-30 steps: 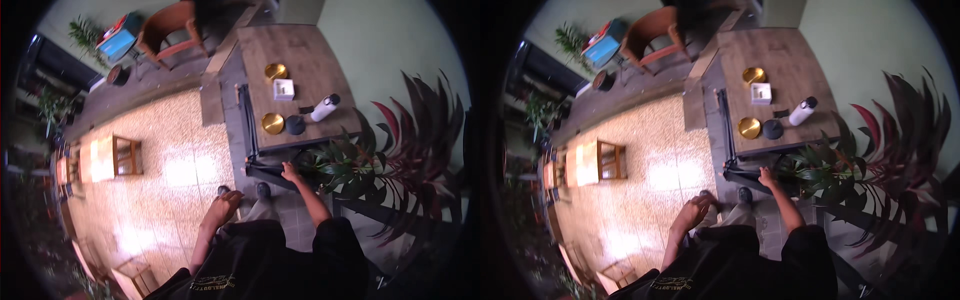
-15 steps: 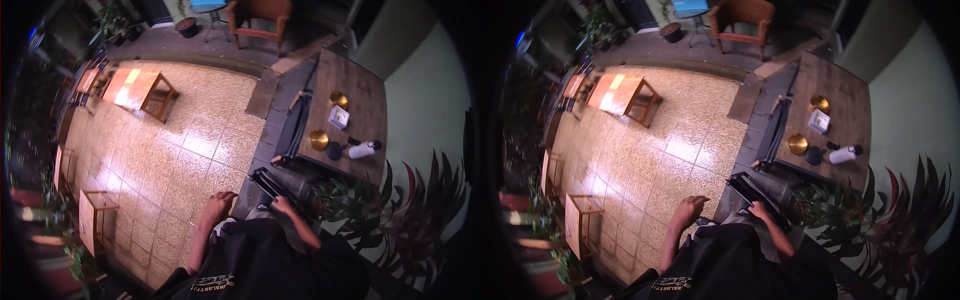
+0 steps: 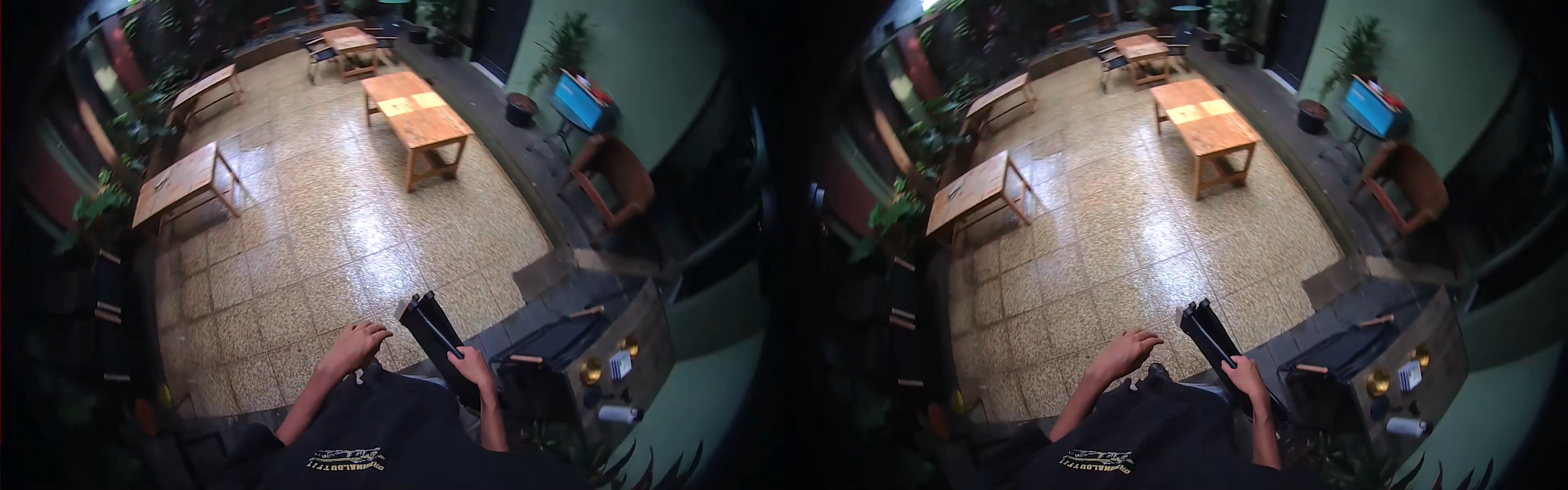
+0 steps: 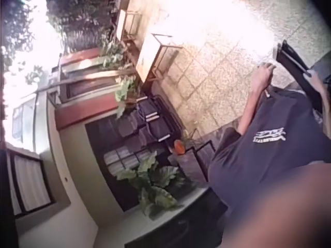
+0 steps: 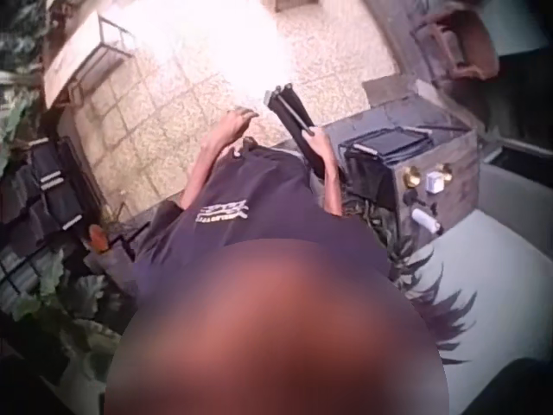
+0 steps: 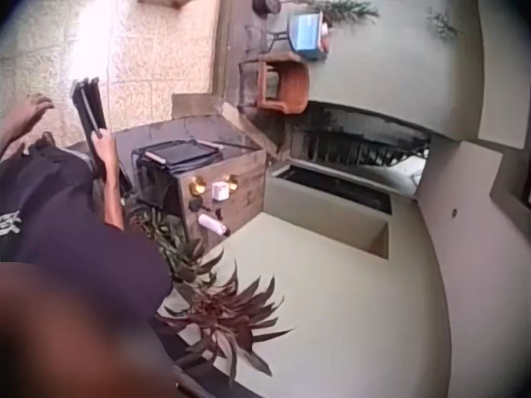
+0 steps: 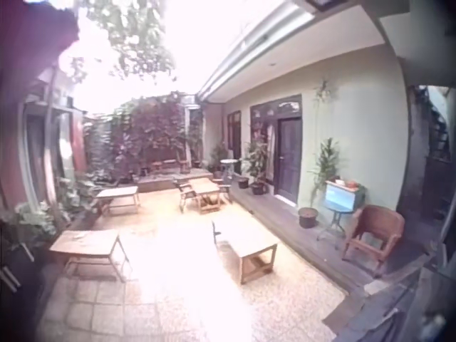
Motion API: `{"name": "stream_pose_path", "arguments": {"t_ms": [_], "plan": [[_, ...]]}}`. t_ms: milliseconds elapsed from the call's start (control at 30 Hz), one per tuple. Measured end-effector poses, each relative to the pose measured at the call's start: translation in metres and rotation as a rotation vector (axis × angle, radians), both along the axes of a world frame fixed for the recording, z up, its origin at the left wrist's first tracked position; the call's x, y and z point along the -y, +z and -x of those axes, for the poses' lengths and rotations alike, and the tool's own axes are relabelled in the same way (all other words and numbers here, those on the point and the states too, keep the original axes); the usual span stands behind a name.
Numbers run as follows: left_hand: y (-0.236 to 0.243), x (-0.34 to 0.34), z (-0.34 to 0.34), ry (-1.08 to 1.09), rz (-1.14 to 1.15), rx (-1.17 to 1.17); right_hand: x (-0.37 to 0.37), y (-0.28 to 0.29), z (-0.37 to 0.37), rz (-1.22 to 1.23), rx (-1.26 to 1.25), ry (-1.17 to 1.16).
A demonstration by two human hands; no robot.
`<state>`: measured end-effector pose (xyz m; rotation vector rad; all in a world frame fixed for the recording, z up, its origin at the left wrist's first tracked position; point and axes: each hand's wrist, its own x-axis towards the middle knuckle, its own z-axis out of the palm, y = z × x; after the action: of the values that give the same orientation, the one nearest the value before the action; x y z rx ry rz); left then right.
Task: Unfolding portable folding chairs and placing them at wooden tables in an outdoor seating area.
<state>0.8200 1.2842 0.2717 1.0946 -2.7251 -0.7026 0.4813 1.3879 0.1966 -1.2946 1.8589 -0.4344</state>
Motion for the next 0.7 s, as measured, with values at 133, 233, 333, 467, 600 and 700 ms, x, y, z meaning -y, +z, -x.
{"name": "stream_pose_path", "arguments": {"t_ms": [133, 233, 333, 467, 600, 700], "plan": [[0.021, 0.007, -0.073, 0.210, 0.086, -0.127, 0.069, 0.047, -0.082, -0.013, 0.004, 0.221], [0.036, 0.009, -0.100, 0.337, 0.160, -0.291, 0.114, 0.067, -0.135, 0.040, 0.000, 0.350], [0.049, 0.017, -0.117, 0.444, 0.237, -0.425, 0.147, 0.084, -0.180, 0.134, -0.017, 0.441], [0.040, 0.031, -0.137, 0.555, 0.345, -0.478, 0.188, 0.100, -0.235, 0.391, -0.196, 0.545], [0.041, 0.064, -0.154, 0.707, 0.422, -0.304, 0.242, 0.097, -0.286, 0.725, -0.160, 0.525], [0.035, 0.098, -0.167, 0.897, 0.427, -0.201, 0.297, 0.094, -0.328, 0.887, -0.072, 0.696]]}}
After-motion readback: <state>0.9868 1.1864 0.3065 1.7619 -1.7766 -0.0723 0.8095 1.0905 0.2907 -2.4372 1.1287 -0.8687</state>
